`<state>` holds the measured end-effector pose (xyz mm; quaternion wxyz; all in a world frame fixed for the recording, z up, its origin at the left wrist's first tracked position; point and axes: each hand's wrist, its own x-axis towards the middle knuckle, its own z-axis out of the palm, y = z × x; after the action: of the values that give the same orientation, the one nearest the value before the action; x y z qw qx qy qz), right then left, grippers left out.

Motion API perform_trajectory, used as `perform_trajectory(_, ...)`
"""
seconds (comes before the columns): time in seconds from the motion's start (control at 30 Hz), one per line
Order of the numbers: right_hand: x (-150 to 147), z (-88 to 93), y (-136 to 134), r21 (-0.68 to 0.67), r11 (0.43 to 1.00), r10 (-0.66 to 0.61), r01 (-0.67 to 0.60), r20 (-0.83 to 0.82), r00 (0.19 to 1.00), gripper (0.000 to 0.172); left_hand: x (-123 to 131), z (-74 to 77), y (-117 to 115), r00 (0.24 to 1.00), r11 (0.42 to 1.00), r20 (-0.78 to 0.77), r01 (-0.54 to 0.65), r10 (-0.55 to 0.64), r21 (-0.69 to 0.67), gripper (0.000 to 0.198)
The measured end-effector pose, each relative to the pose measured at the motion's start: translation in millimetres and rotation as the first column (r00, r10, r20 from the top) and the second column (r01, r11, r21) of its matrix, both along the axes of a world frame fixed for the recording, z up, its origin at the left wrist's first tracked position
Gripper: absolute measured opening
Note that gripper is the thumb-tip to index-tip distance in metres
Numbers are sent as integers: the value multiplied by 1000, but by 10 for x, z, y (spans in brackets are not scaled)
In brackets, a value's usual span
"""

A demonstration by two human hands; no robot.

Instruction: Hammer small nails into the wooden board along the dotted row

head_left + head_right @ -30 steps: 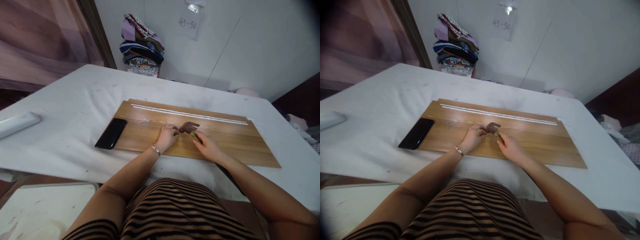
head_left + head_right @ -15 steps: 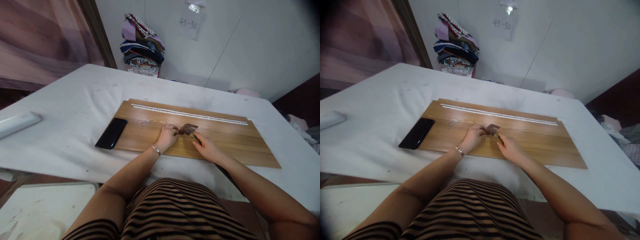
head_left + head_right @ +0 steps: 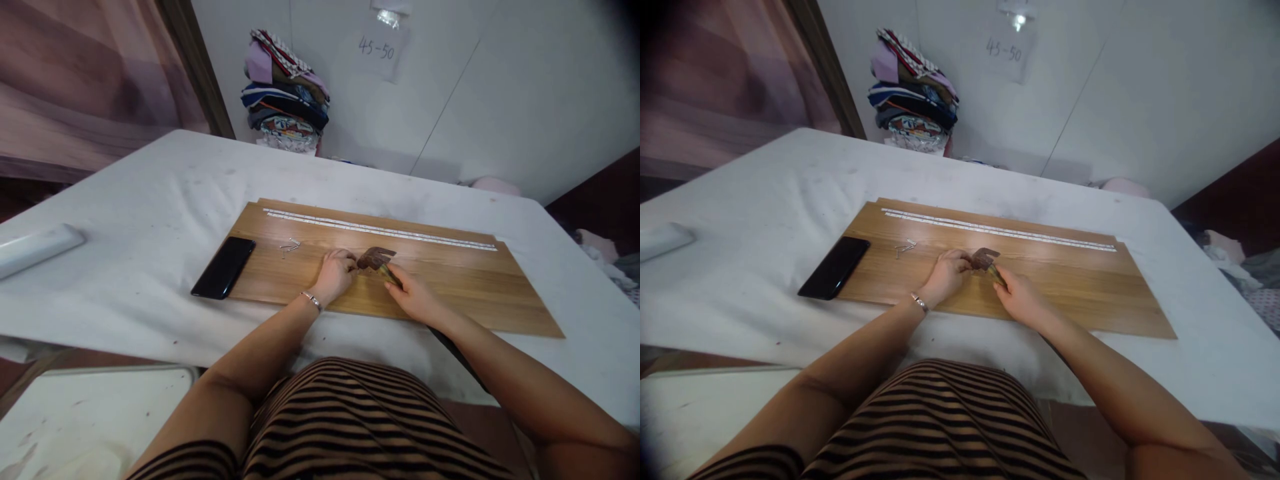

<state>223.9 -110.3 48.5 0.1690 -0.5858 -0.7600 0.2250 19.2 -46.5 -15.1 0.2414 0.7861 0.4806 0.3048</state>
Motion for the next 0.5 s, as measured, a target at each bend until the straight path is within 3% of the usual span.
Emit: perform_trajectory(0.5, 13, 38, 20, 5, 1000, -26, 26, 5, 1000, 41, -13, -9, 5, 1000, 1000, 18, 6, -6, 0, 11)
